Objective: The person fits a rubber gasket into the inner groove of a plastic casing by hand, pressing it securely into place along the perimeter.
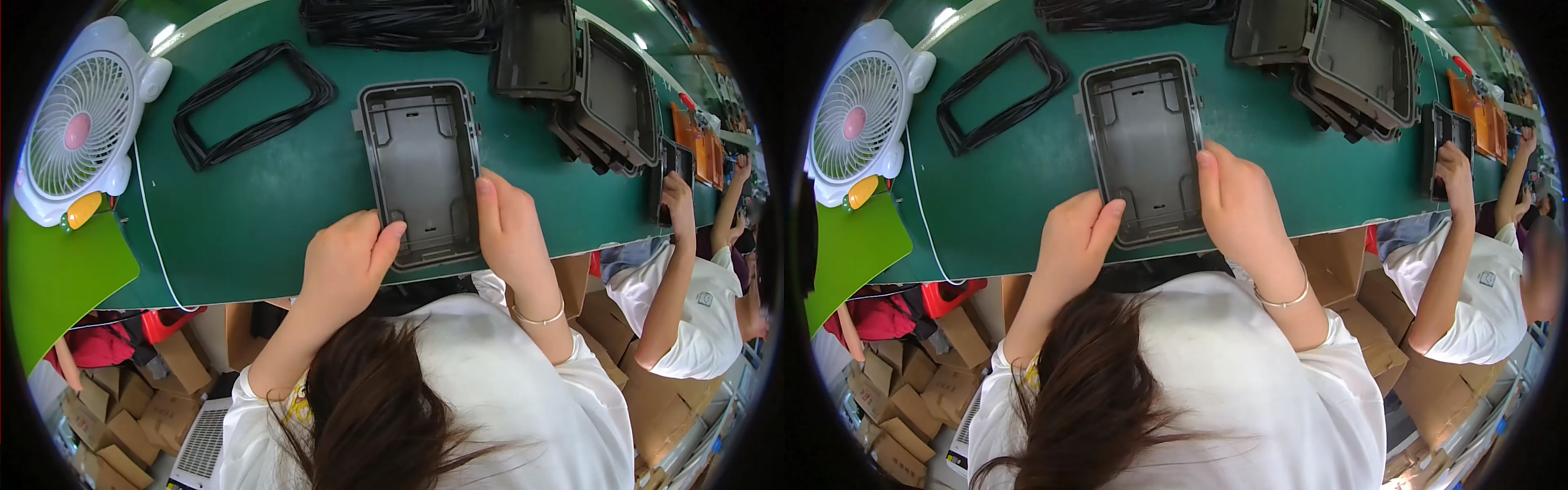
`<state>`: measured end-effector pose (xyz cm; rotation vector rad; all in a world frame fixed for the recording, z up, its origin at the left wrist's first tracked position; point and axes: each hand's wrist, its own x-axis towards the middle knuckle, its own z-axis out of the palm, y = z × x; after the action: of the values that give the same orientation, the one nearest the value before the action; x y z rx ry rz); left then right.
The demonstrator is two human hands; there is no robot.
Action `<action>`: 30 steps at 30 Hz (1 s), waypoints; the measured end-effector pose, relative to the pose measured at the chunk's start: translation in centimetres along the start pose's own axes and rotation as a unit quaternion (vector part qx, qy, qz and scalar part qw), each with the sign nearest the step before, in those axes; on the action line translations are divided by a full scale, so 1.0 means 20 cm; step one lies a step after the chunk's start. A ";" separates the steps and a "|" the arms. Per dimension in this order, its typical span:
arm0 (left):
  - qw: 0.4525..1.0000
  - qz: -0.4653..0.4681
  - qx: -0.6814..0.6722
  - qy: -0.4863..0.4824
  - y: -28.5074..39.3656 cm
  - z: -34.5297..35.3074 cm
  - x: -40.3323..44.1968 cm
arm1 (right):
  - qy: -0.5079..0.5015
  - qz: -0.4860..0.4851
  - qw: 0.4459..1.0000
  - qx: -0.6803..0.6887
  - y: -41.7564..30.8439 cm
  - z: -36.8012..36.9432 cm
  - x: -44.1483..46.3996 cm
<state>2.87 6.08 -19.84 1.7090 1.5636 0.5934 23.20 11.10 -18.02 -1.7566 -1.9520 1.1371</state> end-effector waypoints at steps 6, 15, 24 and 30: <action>1.000 0.003 -0.012 0.014 0.00 0.01 -0.02 | 0.081 -0.026 0.991 0.106 0.10 0.03 -0.01; 0.996 0.047 0.053 0.046 -0.02 0.05 -0.06 | 0.038 -0.017 0.998 -0.043 0.04 0.04 -0.13; 0.996 0.050 -0.027 0.072 -0.04 0.04 -0.06 | 0.018 0.045 0.964 0.263 0.12 0.03 -0.15; 0.996 0.061 0.026 0.051 -0.03 0.03 -0.07 | 0.006 -0.023 0.995 0.098 0.09 0.05 -0.19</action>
<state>2.75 4.66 -20.58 1.8482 1.5652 0.7186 24.61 7.18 -18.84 -1.6059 -1.7971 1.2524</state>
